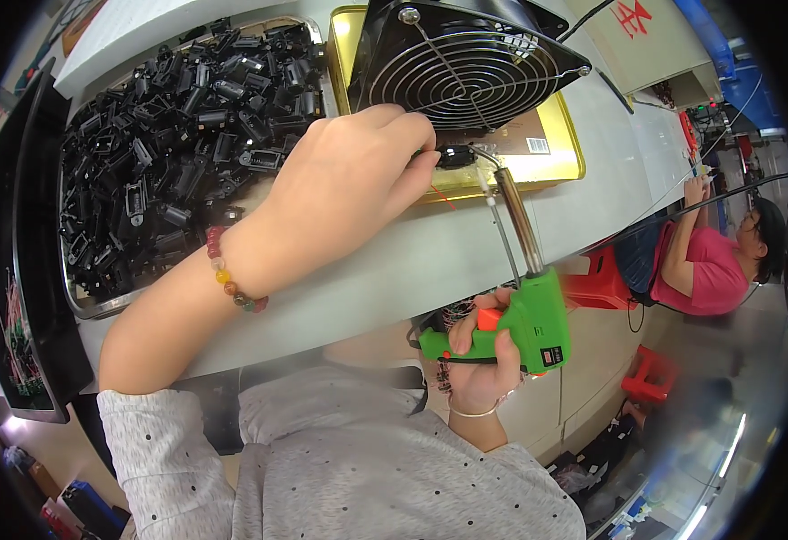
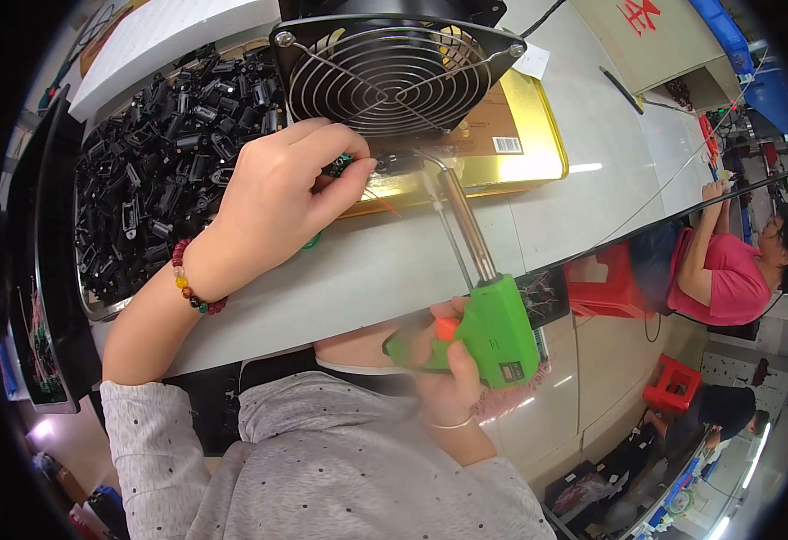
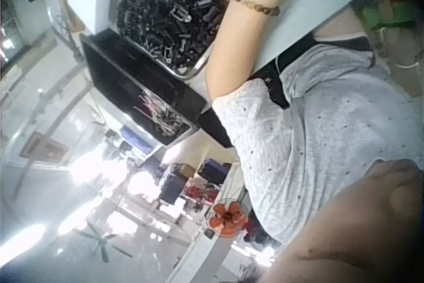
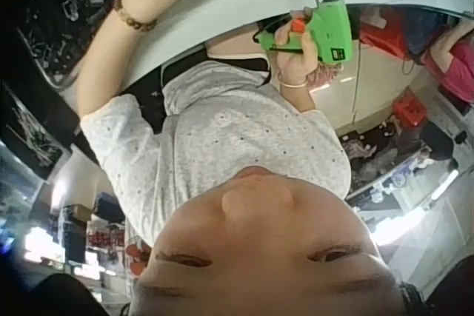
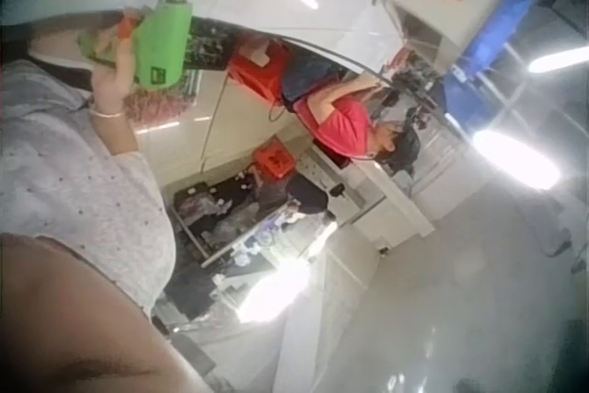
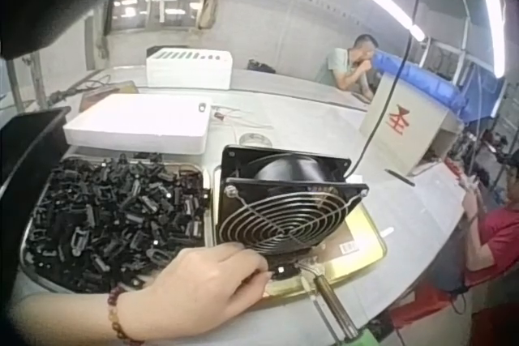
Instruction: The person solders electronic components onto green circuit boards using a handheld soldering gun at a workbench.
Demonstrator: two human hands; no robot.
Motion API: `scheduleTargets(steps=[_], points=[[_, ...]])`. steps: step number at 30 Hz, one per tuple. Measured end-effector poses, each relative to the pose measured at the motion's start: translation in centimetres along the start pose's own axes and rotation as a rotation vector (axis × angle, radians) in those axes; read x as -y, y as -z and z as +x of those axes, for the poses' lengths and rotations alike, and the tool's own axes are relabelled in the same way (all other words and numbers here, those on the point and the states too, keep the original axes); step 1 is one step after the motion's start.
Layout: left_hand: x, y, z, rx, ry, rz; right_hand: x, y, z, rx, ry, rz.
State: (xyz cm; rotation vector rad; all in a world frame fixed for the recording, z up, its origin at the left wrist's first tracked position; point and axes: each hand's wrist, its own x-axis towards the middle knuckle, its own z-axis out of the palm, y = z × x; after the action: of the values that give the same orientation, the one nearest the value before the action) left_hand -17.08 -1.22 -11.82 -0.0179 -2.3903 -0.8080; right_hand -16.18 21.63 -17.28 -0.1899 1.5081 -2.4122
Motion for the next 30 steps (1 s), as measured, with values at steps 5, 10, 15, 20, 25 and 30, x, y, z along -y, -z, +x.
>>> scheduleTargets(steps=[5, 10, 15, 20, 25, 30], points=[[-0.1, 0.0, 0.1, 0.012, 0.003, 0.011, 0.5, -0.2, -0.1, 0.070, 0.033, 0.055], [0.0, 0.1, 0.0, 0.010, -0.003, -0.002, 0.6, -0.5, -0.1, 0.058, 0.009, 0.052], [-0.1, 0.2, 0.0, 0.010, -0.011, -0.016, 1.3, -1.0, -0.2, 0.011, -0.095, 0.089], [-0.2, 0.2, 0.1, 0.017, 0.003, -0.003, 0.9, -1.2, 0.0, 0.015, -0.042, 0.062], [-0.2, 0.2, 0.0, 0.019, 0.004, 0.022, 1.0, -1.2, 0.0, 0.022, -0.032, 0.037], [-0.2, 0.2, 0.0, 0.025, 0.006, 0.035, 0.8, -1.1, -0.2, 0.018, -0.048, 0.095]])
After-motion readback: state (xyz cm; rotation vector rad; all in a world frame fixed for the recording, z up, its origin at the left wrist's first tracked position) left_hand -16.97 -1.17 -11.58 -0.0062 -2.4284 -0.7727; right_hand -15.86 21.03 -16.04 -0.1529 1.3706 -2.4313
